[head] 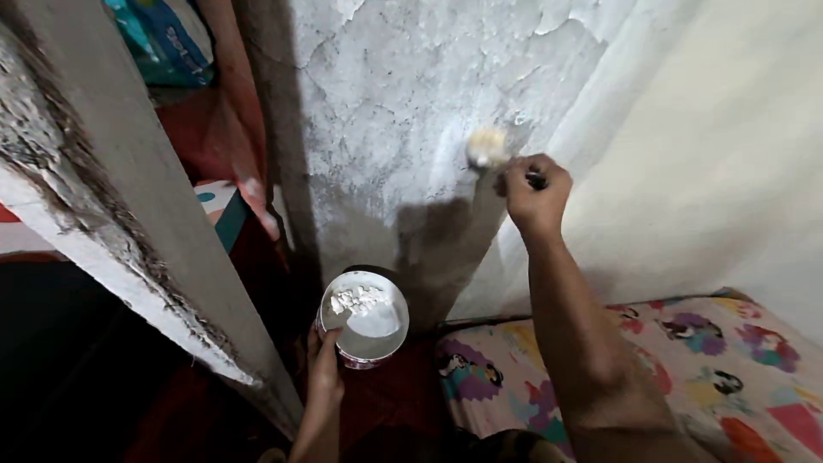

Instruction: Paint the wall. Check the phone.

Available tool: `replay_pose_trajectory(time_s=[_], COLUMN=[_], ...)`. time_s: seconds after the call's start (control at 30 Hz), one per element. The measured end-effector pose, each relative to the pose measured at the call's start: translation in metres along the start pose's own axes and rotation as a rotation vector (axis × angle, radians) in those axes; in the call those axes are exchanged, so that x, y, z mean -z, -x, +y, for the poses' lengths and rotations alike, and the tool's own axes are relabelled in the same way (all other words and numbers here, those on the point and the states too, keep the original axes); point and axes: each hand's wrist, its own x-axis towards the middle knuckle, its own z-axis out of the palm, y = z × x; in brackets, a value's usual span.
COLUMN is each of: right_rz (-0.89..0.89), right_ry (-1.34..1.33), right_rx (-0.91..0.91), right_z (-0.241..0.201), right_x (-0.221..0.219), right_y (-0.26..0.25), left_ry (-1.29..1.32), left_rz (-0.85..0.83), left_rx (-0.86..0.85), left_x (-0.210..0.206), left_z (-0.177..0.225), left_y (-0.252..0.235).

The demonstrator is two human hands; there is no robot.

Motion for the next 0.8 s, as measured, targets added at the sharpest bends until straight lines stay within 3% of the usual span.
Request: replay_pose_trajectory(time_s=[0.07, 0.2, 0.37, 0.57, 0.7, 0.8], right_rz=[-0.029, 0.085, -0.106, -0.371, -0.529, -0.630], right_ry=[-0.001, -0.268, -0.127, -0.705, -0.696, -0.656], right_rx=[-0.069, 0.146, -0.052, -0.290, -0.355, -0.389], right_z=[-0.008, -0.007, 0.007, 0.036, 0.031, 0.023], right_x=[0.007, 0.011, 0.006, 0.036, 0.043, 0.048], right_y=[0.002, -0.012, 0.015, 0.150, 0.237, 0.275], left_ry=[0.005, -0.002, -0.004, -0.014, -0.046, -0.068], left_rz=[-0.013, -0.020, -0.035, -0.156, -0.233, -0.240], left_rx=[0.008, 0.003, 0.001, 0.079, 0.117, 0.088], left_x=[0.001, 0.004, 0.007, 0.027, 0.036, 0.043], left_z=[0.000, 0.002, 0.003, -0.002, -0.012, -0.022], left_y=[0.001, 0.004, 0.001, 0.021, 0.056, 0.092])
